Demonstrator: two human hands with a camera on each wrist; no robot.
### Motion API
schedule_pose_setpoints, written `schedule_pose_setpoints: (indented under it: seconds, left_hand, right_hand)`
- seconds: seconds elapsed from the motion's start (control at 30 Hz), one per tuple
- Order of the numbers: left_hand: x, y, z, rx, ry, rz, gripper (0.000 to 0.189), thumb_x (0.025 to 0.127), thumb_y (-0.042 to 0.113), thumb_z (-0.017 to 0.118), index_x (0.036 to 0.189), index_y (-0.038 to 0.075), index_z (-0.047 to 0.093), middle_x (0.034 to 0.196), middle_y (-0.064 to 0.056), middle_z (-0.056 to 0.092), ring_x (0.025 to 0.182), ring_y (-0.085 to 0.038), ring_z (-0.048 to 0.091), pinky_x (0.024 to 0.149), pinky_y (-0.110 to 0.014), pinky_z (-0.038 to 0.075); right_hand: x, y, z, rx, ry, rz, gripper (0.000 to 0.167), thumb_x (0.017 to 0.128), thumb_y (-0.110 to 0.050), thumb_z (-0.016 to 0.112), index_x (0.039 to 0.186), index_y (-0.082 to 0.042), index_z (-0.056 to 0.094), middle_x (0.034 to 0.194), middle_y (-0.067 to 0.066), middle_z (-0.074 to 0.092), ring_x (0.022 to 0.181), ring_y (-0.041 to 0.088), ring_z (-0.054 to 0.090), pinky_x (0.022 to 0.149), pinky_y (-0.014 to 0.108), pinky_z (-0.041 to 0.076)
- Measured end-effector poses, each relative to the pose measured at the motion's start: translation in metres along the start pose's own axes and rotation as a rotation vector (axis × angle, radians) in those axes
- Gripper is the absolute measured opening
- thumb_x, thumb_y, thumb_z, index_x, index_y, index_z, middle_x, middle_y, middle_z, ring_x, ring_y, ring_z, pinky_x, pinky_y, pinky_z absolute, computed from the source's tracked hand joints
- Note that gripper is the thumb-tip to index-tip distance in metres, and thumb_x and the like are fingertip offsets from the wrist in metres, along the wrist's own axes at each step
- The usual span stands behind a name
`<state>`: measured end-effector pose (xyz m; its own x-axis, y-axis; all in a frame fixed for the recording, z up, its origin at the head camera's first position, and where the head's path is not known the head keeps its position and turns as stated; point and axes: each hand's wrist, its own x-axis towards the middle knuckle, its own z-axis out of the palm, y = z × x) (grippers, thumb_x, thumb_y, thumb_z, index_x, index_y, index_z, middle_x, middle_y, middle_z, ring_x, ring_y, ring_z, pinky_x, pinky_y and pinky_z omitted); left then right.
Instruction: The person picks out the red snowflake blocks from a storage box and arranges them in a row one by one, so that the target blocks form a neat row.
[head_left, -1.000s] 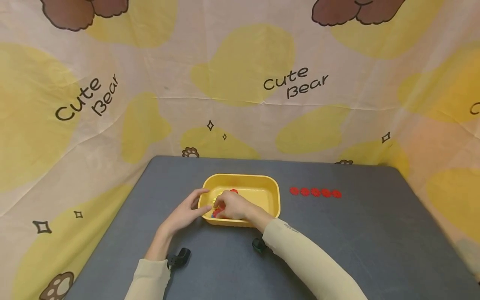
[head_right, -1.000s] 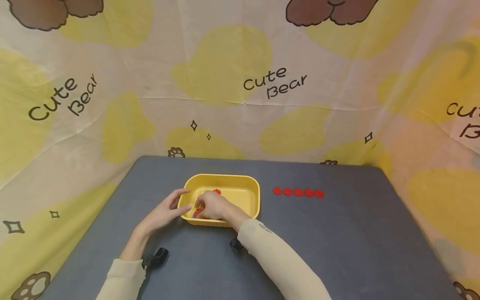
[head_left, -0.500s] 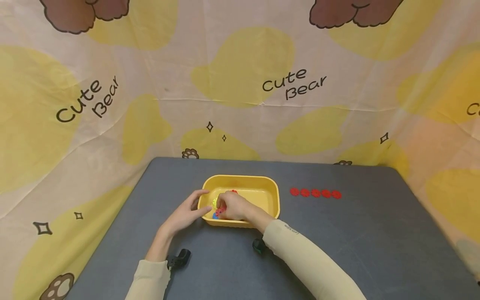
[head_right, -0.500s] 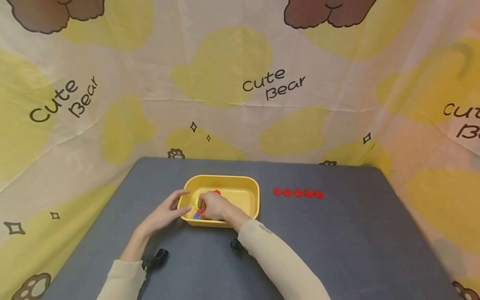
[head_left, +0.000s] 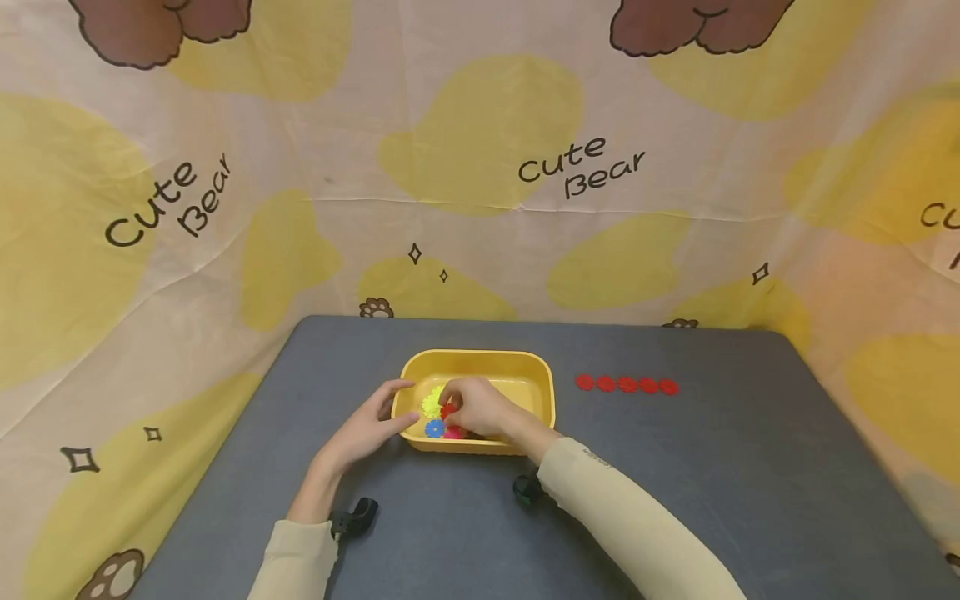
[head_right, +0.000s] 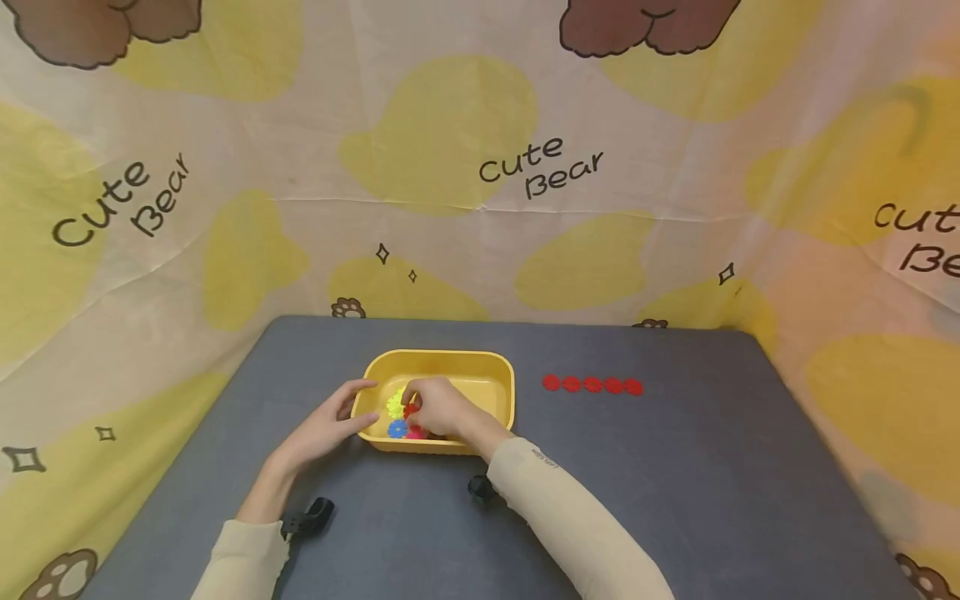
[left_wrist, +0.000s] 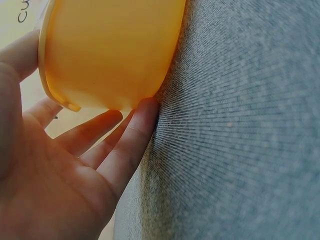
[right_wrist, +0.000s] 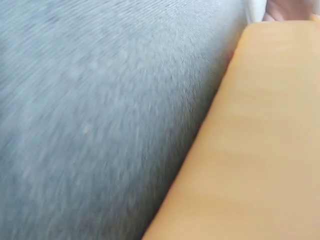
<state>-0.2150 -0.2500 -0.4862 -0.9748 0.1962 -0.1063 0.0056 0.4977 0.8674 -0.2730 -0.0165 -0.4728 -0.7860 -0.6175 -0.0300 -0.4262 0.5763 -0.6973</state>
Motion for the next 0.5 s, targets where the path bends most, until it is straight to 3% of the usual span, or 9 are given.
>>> schedule_pose_setpoints:
  seconds: [0.27,0.5]
  left_hand:
    - [-0.001,0.001,-0.002,0.019,0.002,-0.008,0.065,0.095,0.041,0.072,0.150,0.022,0.042,0.162,-0.015,0.031,0.146,-0.046,0.033,0.110,-0.063,0.036]
    - [0.001,0.000,0.000,0.027,-0.001,-0.002,0.066,0.095,0.040,0.071,0.150,0.020,0.041,0.163,-0.017,0.028,0.147,-0.045,0.031,0.112,-0.061,0.035]
  right_hand:
    - [-0.024,0.002,-0.020,0.042,0.045,-0.012,0.023,0.085,-0.012,0.083,0.105,-0.010,0.073,0.082,-0.005,0.062,0.078,0.013,0.057,0.073,0.027,0.050]
    - [-0.055,0.000,-0.051,0.164,0.049,-0.054,0.022,0.088,-0.003,0.078,0.109,-0.003,0.071,0.081,0.000,0.063,0.071,0.023,0.065,0.061,0.028,0.053]
